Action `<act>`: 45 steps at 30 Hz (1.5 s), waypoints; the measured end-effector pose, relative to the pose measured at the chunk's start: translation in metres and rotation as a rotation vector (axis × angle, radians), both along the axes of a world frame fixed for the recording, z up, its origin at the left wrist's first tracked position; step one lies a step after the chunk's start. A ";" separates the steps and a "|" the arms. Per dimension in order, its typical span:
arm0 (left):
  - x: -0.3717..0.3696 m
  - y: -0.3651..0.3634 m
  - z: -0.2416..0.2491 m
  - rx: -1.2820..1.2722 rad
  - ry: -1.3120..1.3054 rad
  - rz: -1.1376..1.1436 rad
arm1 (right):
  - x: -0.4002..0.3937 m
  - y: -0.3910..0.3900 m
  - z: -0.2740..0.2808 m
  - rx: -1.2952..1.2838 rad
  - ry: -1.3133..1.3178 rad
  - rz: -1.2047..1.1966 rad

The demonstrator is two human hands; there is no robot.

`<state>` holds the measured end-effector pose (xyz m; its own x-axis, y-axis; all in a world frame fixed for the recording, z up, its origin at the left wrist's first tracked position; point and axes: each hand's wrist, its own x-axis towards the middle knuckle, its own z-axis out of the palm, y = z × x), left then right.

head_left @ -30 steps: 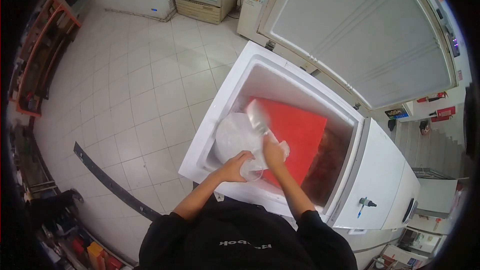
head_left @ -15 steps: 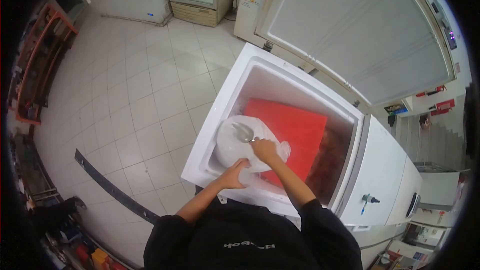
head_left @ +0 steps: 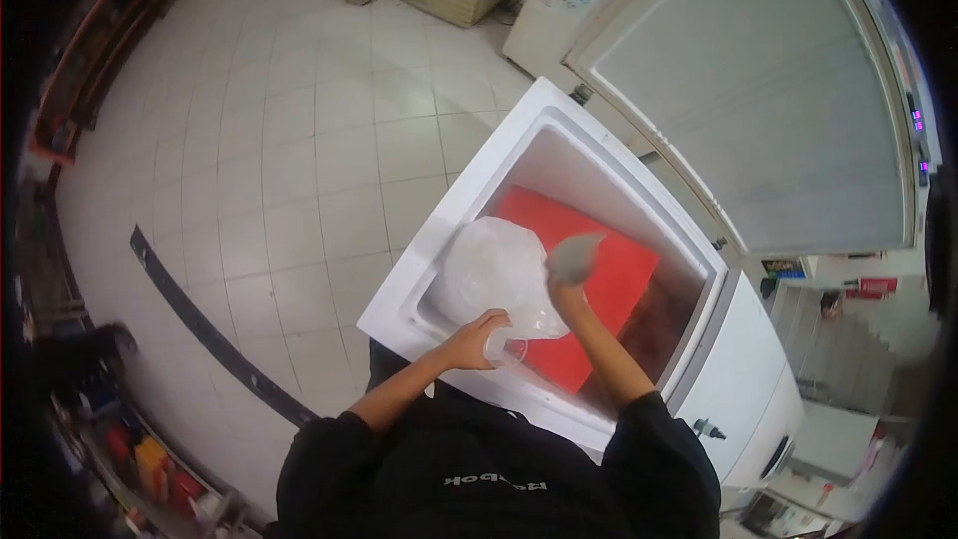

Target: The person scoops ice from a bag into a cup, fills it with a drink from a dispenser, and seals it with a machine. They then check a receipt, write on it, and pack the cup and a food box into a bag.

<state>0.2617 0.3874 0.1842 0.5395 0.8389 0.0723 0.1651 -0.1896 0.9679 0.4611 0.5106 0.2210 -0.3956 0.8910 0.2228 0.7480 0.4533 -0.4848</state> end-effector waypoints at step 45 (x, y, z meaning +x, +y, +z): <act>0.084 -0.037 -0.005 -0.076 -0.069 0.300 | -0.068 0.014 0.020 0.027 -0.487 0.821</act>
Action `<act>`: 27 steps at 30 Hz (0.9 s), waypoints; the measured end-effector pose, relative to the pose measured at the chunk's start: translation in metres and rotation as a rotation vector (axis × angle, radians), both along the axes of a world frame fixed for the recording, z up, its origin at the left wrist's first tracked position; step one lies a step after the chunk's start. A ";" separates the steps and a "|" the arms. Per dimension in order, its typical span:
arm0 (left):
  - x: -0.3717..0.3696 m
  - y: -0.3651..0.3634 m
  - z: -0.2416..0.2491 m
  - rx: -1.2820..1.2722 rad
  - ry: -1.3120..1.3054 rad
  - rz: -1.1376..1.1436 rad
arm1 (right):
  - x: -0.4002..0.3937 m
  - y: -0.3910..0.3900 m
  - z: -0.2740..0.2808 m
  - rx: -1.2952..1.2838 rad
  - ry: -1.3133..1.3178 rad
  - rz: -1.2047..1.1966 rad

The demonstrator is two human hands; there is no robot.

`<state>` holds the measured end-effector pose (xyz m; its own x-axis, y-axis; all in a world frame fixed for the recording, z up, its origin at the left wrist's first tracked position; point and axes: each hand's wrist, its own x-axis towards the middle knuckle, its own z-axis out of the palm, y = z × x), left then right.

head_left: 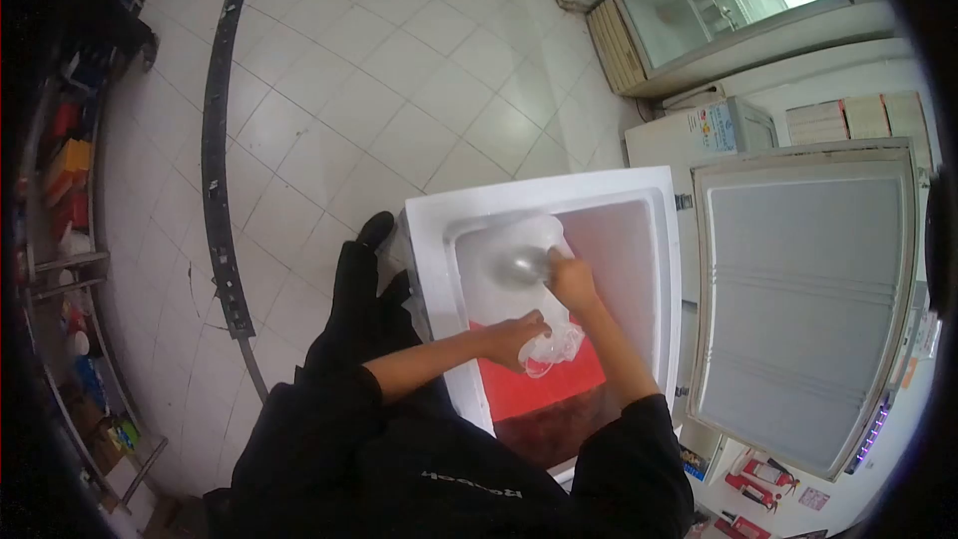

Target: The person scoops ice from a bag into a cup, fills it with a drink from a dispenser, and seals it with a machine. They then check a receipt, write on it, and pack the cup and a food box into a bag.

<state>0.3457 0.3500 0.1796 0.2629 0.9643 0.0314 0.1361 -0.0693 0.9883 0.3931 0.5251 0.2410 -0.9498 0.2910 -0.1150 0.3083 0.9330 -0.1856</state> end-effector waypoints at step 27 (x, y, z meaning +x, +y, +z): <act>-0.011 0.019 -0.025 0.201 -0.028 0.093 | 0.098 0.087 -0.067 0.308 -0.038 -0.385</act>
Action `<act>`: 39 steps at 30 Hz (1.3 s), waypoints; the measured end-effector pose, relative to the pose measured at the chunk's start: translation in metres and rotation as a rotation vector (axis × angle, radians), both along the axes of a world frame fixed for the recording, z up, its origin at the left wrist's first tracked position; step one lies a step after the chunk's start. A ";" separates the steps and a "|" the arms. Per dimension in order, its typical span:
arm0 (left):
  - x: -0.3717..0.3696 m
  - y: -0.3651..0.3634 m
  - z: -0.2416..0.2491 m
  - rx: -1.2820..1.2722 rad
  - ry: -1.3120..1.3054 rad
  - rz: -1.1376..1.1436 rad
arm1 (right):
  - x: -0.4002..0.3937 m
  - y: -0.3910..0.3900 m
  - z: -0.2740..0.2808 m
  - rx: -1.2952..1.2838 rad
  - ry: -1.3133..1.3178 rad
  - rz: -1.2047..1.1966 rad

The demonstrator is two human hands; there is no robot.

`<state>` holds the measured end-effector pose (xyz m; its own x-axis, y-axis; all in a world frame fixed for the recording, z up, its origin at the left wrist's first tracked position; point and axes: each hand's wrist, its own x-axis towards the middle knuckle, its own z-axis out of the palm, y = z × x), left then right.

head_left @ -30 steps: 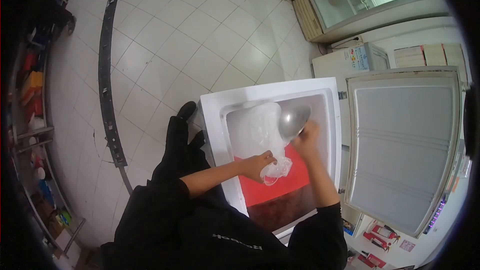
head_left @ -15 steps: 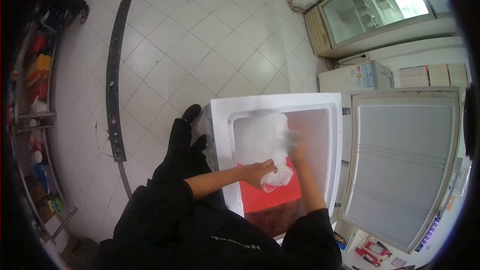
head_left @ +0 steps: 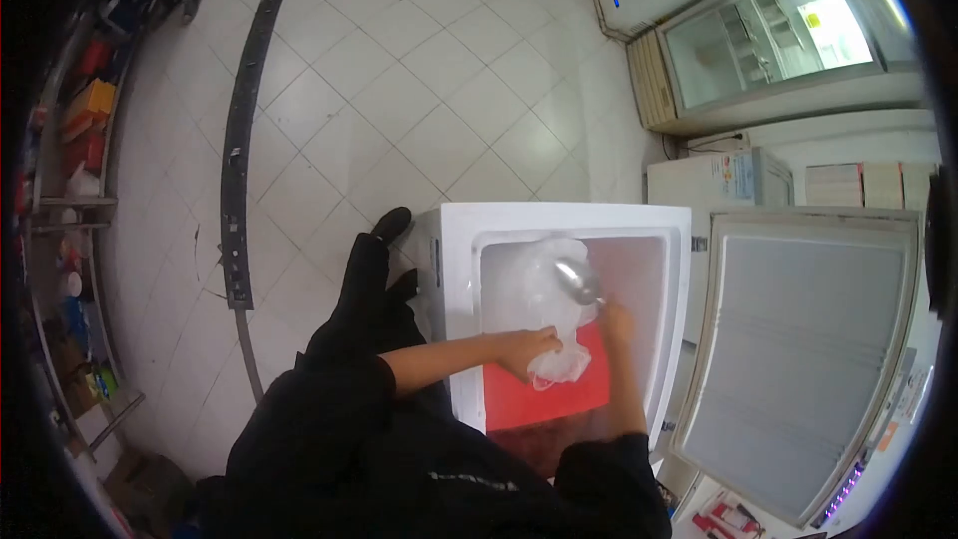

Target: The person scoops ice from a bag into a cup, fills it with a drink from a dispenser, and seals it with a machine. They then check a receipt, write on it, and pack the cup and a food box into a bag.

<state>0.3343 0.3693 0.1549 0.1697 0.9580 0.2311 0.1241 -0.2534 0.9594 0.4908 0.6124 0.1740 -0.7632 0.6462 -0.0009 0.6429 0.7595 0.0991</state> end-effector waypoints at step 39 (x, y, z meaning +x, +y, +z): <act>-0.037 0.073 0.102 -0.183 0.167 -0.635 | -0.044 -0.049 0.062 -0.645 -0.194 -0.760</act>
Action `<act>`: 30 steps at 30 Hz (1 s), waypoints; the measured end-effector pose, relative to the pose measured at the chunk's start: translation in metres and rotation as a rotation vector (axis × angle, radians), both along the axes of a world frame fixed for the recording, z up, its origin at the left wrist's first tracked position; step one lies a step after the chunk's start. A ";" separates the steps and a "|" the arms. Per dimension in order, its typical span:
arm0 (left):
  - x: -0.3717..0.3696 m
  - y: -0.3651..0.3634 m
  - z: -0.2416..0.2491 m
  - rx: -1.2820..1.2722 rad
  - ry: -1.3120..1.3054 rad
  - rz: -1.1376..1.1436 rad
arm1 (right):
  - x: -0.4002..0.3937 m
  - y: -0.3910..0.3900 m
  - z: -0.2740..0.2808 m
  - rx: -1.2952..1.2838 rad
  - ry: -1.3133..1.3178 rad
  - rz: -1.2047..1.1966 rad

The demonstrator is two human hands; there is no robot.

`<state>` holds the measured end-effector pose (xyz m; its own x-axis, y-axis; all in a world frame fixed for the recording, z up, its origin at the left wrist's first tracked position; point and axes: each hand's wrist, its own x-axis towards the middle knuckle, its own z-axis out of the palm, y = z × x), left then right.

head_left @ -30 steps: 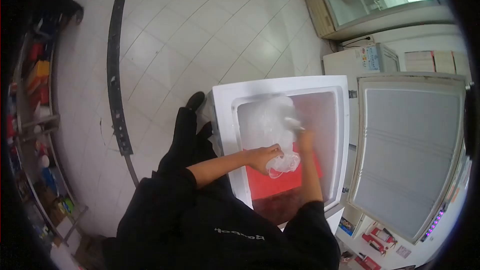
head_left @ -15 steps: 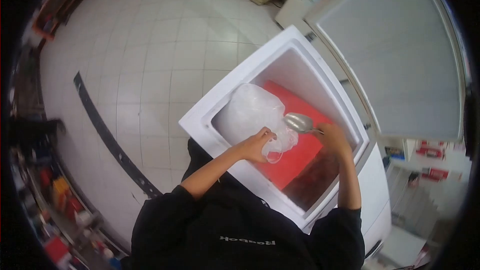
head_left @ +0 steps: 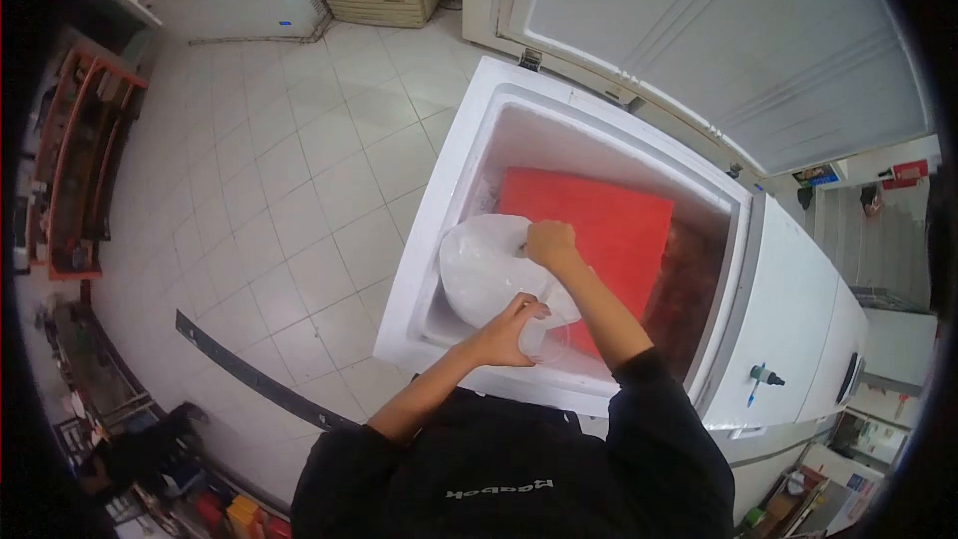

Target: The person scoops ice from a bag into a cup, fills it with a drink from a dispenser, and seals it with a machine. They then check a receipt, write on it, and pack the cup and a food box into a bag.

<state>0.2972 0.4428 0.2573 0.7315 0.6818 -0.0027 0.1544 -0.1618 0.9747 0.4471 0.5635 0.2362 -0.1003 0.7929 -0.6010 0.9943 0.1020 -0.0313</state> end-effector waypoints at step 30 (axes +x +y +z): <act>-0.001 0.009 -0.013 -0.092 0.042 -0.076 | 0.019 -0.025 -0.079 0.301 0.155 -0.032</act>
